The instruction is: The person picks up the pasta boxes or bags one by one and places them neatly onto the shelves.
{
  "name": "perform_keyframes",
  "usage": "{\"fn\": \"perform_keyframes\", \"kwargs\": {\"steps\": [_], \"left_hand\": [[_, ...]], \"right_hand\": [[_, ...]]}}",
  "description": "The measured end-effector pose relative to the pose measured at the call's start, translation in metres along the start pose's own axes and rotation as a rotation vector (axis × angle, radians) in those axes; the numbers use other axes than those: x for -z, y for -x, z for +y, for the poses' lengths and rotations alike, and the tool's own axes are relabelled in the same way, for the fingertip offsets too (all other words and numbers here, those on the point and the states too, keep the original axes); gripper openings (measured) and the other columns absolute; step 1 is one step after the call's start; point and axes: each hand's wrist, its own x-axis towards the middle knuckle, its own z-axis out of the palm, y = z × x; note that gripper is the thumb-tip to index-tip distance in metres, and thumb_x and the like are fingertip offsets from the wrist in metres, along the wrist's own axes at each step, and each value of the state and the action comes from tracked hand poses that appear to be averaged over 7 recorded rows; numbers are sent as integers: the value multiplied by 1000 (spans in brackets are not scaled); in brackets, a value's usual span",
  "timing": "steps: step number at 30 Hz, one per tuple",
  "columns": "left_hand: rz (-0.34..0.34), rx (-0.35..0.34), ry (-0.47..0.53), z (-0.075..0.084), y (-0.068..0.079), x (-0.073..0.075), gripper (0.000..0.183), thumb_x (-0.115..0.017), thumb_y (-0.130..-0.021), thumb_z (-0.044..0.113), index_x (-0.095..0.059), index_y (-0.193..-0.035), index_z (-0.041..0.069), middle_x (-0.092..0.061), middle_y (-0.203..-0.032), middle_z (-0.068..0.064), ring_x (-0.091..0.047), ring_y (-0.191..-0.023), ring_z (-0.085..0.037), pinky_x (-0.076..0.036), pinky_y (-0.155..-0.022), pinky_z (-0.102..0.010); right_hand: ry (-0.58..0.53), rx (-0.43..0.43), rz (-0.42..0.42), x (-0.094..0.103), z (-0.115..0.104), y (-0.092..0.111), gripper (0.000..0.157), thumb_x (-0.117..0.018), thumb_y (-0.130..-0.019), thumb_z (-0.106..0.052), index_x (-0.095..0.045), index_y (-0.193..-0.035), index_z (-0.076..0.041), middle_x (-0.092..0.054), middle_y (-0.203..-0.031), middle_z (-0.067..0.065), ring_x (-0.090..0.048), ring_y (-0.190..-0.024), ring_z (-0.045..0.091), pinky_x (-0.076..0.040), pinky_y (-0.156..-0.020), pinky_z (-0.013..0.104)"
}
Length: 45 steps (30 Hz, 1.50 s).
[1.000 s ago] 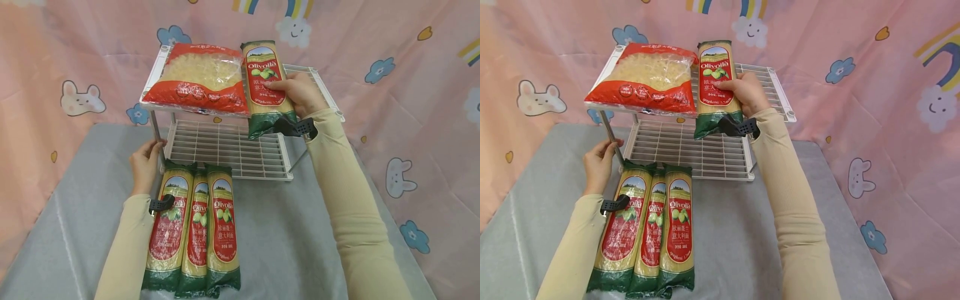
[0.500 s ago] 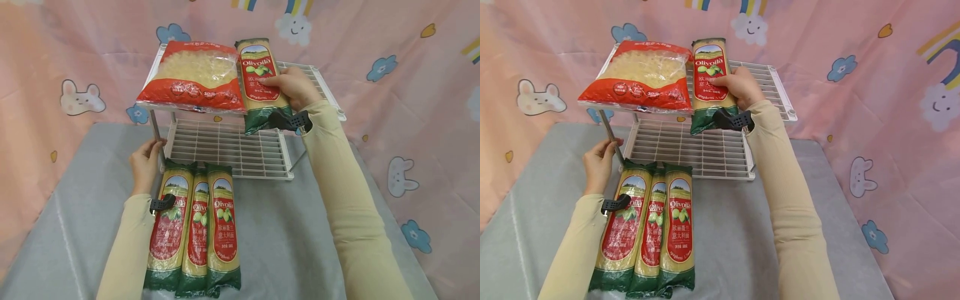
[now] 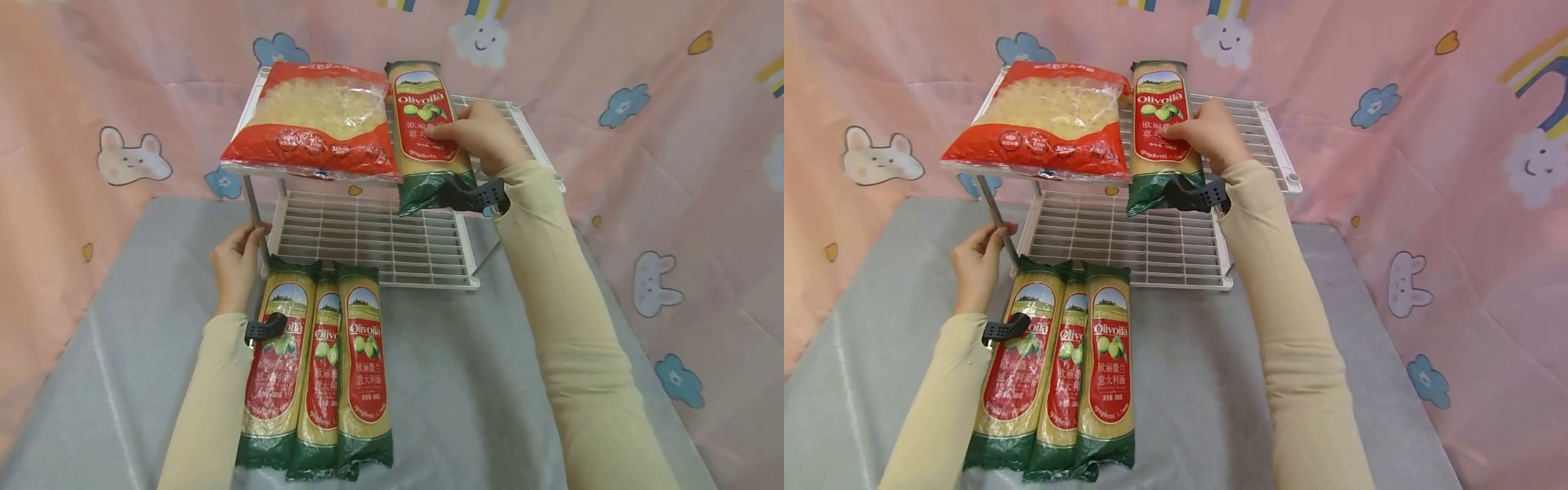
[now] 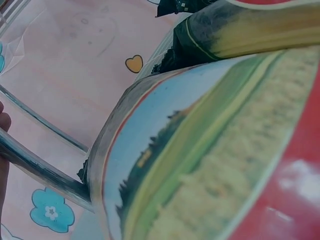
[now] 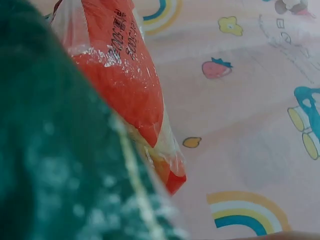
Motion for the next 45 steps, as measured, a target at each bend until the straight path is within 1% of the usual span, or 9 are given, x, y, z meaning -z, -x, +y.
{"fn": "perform_keyframes", "kwargs": {"steps": [5, 11, 13, 18, 21, 26, 32, 39, 45], "left_hand": [[-7, 0, 8, -2, 0, -2, 30, -59, -94, 26, -71, -106, 1, -71, -101, -10, -65, -98, -19, -49, -87, -27], [-6, 1, 4, -2, 0, -2, 29, -58, -94, 26, -71, -106, 2, -71, -101, -9, -65, -98, -19, -49, -88, -29], [-7, 0, 5, -2, 0, -2, 30, -58, -94, 26, -71, -106, 2, -71, -101, -9, -65, -98, -19, -49, -88, -29], [-3, 5, 10, -1, -1, -2, 29, -59, -94, 26, -71, -106, 2, -71, -101, -9, -64, -93, -4, -50, -87, -28], [-1, 11, 15, -1, -1, -1, 29, -59, -94, 26, -71, -106, 2, -71, -101, -9, -61, -90, 4, -50, -87, -28], [4, 12, 3, -1, -1, 0, 29, -59, -94, 25, -71, -106, 2, -71, -101, -9, -63, -92, -2, -50, -87, -28], [1, 19, 5, -2, -1, 0, 29, -59, -94, 25, -71, -106, 3, -71, -101, -10, -65, -94, -9, -50, -87, -29], [0, 38, 5, -2, -2, 0, 29, -59, -94, 26, -71, -106, 3, -71, -101, -9, -60, -88, 5, -50, -86, -28], [-3, 37, 3, 0, -2, 0, 29, -58, -94, 26, -71, -106, 2, -71, -102, -9, -64, -91, -3, -50, -86, -28]], "right_hand": [[6, 11, 12, 3, 7, 4, 32, -68, -87, -24, -60, -103, 3, -60, -83, 2, -56, -71, 12, -50, -60, 19], [100, 60, 8, 7, 15, 15, 45, -66, -89, -28, -60, -120, 4, -60, -95, 4, -52, -84, 15, -49, -67, 22], [85, 74, 10, 9, 18, 19, 47, -66, -89, -27, -59, -123, 4, -60, -99, 5, -52, -87, 16, -49, -70, 22], [-27, 99, 56, 10, 27, 28, 50, -68, -88, -23, -55, -128, 3, -56, -114, 10, -54, -91, 18, -52, -71, 21], [-106, 124, 95, 10, 32, 33, 49, -68, -87, -20, -55, -127, 4, -55, -117, 9, -52, -95, 18, -51, -77, 24], [-233, 198, 135, 11, 39, 42, 49, -70, -85, -15, -55, -126, 7, -60, -103, 4, -55, -94, 16, -47, -90, 31], [-382, 280, 129, 12, 52, 59, 43, -70, -84, -7, -56, -122, 9, -64, -91, 4, -58, -92, 16, -49, -82, 22], [-561, 337, 94, 12, 66, 77, 36, -69, -84, -2, -59, -117, 9, -66, -92, 8, -61, -91, 19, -50, -81, 20], [-604, 379, 65, 8, 78, 92, 32, -69, -84, 0, -63, -114, 7, -67, -96, 11, -62, -92, 20, -50, -84, 21]]}}
